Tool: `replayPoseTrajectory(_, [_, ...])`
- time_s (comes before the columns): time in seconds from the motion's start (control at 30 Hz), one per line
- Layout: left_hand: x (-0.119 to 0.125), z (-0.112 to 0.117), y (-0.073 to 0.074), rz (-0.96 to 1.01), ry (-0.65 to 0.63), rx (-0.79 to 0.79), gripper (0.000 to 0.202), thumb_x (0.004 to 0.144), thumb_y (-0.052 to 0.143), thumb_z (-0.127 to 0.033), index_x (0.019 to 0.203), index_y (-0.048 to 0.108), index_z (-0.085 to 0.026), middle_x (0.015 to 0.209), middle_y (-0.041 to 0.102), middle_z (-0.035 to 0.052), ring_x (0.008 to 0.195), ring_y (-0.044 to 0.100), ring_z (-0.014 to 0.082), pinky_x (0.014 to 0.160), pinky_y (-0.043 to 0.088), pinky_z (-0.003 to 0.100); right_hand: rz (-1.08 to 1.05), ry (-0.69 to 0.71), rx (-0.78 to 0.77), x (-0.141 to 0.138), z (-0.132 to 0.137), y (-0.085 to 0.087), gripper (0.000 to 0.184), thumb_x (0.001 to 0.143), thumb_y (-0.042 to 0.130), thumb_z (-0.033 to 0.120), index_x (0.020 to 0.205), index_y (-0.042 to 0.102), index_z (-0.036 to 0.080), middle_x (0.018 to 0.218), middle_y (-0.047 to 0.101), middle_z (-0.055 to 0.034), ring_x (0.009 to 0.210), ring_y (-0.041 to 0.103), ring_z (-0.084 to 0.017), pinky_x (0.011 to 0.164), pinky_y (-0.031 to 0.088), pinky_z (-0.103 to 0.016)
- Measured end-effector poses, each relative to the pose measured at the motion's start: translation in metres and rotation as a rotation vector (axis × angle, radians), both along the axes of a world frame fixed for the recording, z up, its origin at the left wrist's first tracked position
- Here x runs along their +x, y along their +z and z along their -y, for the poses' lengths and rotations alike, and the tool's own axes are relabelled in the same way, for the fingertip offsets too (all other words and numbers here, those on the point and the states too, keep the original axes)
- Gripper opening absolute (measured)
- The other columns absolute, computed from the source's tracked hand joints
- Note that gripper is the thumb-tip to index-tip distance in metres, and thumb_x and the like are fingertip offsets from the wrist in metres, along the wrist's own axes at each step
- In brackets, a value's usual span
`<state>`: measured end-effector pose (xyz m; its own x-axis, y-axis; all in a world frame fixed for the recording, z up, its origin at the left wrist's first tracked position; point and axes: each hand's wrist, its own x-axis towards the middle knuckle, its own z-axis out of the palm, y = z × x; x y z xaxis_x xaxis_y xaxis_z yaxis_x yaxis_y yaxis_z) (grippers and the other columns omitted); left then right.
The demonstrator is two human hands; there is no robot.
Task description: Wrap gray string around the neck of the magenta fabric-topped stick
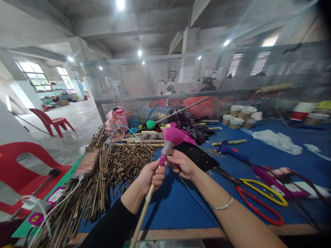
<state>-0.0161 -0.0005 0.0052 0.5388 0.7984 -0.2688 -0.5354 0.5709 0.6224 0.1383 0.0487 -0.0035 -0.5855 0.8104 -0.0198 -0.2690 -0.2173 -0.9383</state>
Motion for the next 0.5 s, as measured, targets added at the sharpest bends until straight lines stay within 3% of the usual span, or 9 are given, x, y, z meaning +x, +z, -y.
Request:
replayPoseTrajectory(0.07, [0.0, -0.001, -0.002, -0.117, -0.059, 0.006, 0.018, 0.082, 0.05, -0.032, 0.081, 0.053, -0.013, 0.05, 0.034, -0.006, 0.033, 0.029, 0.0022, 0.03, 0.019, 0.012, 0.036, 0.037, -0.002, 0.003, -0.001, -0.003, 0.039, 0.063, 0.072, 0.039, 0.088, 0.051, 0.016, 0.055, 0.051, 0.0057, 0.035, 0.017, -0.001, 0.032, 0.007, -0.017])
replayPoseTrajectory(0.17, [0.001, -0.003, -0.006, -0.342, 0.037, 0.015, 0.025, 0.08, 0.05, -0.037, 0.077, 0.052, -0.013, 0.059, 0.047, -0.0004, 0.04, 0.041, 0.0049, 0.034, 0.027, 0.015, 0.127, 0.021, 0.02, 0.001, -0.002, -0.01, 0.036, 0.065, 0.07, 0.041, 0.08, 0.051, 0.014, 0.048, 0.044, 0.0076, 0.034, 0.017, -0.001, 0.031, 0.008, -0.018])
replayPoseTrajectory(0.37, [0.002, -0.006, -0.012, -0.584, 0.257, 0.19, 0.038, 0.072, 0.056, -0.054, 0.075, 0.046, -0.018, 0.052, 0.037, -0.0081, 0.034, 0.026, 0.0019, 0.034, 0.011, 0.015, 0.277, -0.062, 0.115, -0.015, -0.001, -0.017, 0.036, 0.069, 0.064, 0.047, 0.082, 0.048, 0.017, 0.044, 0.029, 0.0114, 0.036, 0.018, -0.004, 0.033, 0.012, -0.017])
replayPoseTrajectory(0.5, [-0.011, -0.013, -0.009, -0.565, 0.403, 0.208, 0.039, 0.072, 0.055, -0.055, 0.077, 0.048, -0.016, 0.051, 0.034, -0.009, 0.034, 0.023, 0.0016, 0.035, 0.009, 0.015, 0.589, -0.051, 0.267, -0.01, 0.037, 0.005, 0.021, 0.071, 0.062, 0.033, 0.08, 0.048, 0.019, 0.046, 0.036, 0.0094, 0.038, 0.026, -0.006, 0.038, 0.019, -0.018])
